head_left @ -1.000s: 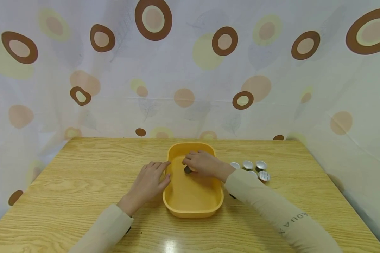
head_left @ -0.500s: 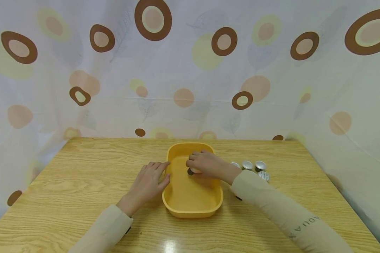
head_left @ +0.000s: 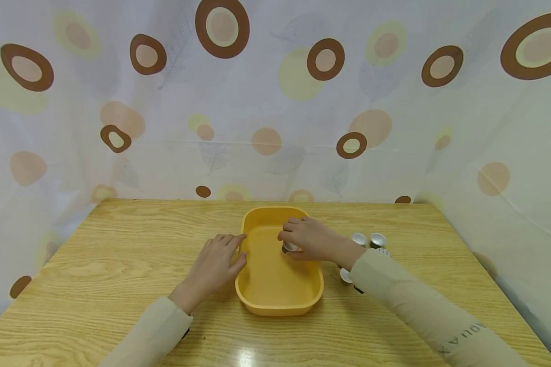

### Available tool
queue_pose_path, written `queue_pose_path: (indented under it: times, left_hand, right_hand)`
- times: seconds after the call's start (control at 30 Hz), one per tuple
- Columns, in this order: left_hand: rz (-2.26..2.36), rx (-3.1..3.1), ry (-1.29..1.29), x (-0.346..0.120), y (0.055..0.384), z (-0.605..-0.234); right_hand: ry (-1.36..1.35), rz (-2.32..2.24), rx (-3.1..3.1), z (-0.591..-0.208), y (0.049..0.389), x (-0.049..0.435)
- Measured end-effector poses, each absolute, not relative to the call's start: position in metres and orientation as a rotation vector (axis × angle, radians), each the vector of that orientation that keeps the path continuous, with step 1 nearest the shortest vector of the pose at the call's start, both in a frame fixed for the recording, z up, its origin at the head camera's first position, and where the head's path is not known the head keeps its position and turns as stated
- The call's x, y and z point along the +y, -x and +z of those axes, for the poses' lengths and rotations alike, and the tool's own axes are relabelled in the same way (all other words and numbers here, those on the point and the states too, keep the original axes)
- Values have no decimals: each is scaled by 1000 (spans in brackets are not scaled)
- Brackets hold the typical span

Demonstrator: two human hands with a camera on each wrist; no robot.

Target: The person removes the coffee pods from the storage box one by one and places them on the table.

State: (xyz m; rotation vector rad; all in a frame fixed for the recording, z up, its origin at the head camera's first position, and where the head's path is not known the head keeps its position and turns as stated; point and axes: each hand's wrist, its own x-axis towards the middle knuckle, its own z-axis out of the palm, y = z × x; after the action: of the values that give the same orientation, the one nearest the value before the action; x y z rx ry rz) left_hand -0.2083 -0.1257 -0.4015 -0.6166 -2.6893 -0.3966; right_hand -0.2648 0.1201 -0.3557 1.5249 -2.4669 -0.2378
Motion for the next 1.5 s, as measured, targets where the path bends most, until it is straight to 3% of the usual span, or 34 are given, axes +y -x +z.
queue_pose_path:
  times: [1.5]
  left_hand:
    - [-432, -2697, 630, -127, 208, -400]
  right_hand:
    - [-1364, 107, -2342, -340, 249, 186]
